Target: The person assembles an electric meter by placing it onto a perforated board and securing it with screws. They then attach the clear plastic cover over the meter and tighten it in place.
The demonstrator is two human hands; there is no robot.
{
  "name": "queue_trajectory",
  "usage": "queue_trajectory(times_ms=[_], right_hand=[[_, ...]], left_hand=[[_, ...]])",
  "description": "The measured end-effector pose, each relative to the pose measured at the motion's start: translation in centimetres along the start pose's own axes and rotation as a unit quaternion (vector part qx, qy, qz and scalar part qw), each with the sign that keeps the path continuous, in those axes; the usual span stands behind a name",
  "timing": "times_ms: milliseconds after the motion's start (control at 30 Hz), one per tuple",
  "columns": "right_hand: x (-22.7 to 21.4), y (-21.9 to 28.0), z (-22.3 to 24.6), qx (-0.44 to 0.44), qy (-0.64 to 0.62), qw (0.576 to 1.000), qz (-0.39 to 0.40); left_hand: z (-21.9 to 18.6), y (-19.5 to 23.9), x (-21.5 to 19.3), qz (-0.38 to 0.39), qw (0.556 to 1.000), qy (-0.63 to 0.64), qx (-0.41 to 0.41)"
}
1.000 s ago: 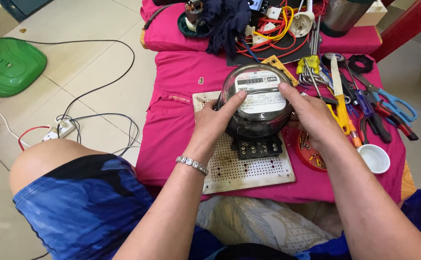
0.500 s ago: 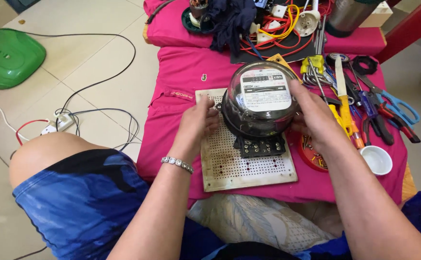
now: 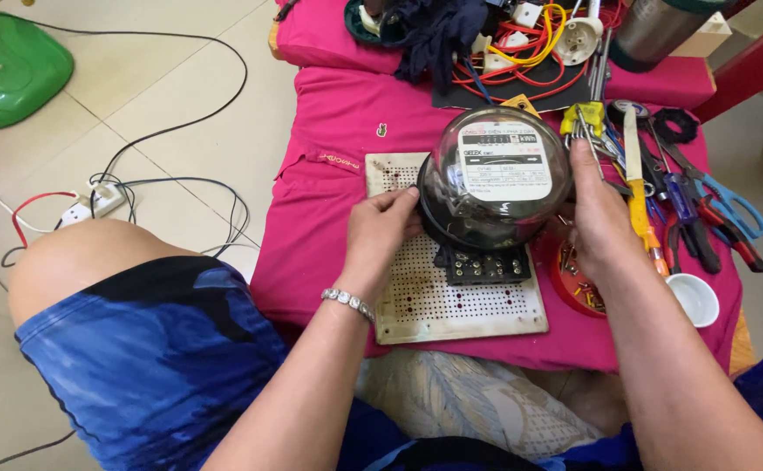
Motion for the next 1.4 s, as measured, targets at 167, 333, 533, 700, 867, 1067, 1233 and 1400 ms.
queue_trajectory(times_ms=[167,333,533,700,867,1067,1233,1400], right_hand=[[-1.0,-3.2,-2.4,-0.002,-0.004,1.0,0.027],[-0.8,-3.6,-2.8,0.012,-0.019,0.998,0.06],[-0.4,-4.4,-2.6,-0.036,-0.01,0.995,0.095],[0.1,-4.5,-2.1,-0.03,-0.046,0.994,0.091],[-0.6,-4.5,-2.6,-0.027,-0.026,0.998,0.058],[-1.1,-3.5,-3.0,-0.032,-0.005,0.998,0.047],[-1.0,-1.9,-2.5,-0.009,0.054,0.998,0.037],[-0.7,-0.7,-2.5,0.005,0.006,0.999,0.051]], left_hand=[[-1.1,2.4,-0.2,0.031,0.998,-0.051,-0.023],[-0.4,2.1,0.1,0.046,0.998,-0.043,-0.017],[1.6,2.7,1.7,0.078,0.997,-0.005,-0.013],[2.2,2.6,1.8,0.07,0.997,0.041,0.005],[2.1,2.4,1.9,0.088,0.994,0.065,0.002],[0.5,2.4,1.4,0.099,0.993,0.047,-0.037],[-0.2,1.1,1.0,0.132,0.99,0.017,-0.043],[-0.6,0.2,0.8,0.123,0.992,0.02,-0.005]])
Point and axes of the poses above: each hand's wrist, its own y-axis away from the middle knuckle, its own x-axis out of the palm, z = x × y, the point moved 7 cm from there along -y, towards the middle knuckle, and after that the axes turned 1 degree about z, right-handed, at the moved point
